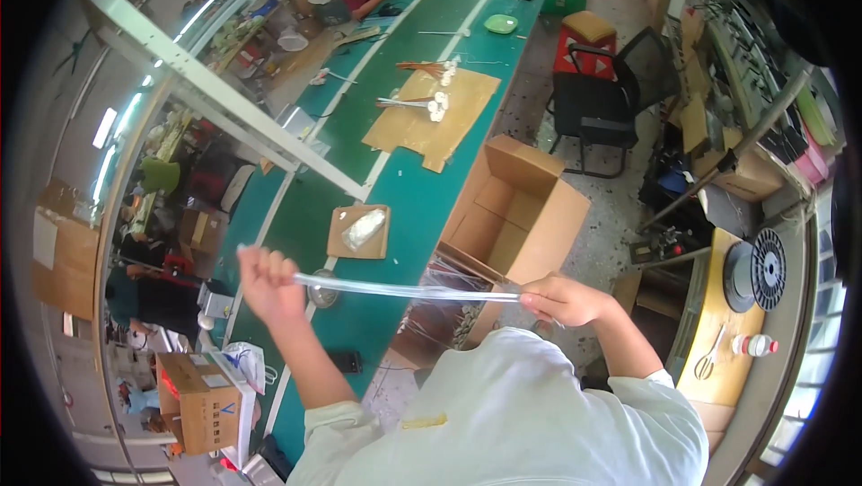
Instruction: Pulling thin white wires from a reel, cutting them to length with scissors, and organizing them near a cardboard box on a production floor.
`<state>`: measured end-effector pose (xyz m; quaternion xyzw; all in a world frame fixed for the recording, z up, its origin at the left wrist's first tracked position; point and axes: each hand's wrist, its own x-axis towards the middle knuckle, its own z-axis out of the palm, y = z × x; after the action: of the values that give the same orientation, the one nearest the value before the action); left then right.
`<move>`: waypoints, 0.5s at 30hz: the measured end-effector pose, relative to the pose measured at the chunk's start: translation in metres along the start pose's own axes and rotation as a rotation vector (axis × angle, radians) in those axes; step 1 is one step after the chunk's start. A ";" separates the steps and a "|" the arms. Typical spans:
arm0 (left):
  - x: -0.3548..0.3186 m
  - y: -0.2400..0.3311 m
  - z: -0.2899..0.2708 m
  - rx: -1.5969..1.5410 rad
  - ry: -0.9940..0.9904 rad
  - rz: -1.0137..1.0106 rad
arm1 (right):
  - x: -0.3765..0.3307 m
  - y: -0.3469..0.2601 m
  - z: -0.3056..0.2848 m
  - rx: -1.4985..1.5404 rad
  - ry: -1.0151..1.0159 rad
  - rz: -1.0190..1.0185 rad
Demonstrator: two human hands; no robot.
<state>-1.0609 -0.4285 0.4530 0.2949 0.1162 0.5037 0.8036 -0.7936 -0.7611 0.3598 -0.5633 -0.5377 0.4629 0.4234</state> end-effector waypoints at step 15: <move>0.000 0.001 -0.039 -0.015 0.148 0.150 | -0.017 -0.031 -0.046 0.050 0.302 0.292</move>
<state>-1.0808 -0.4146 0.4225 0.2589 0.1491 0.5839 0.7549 -0.7556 -0.7752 0.4009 -0.6875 -0.3695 0.4429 0.4412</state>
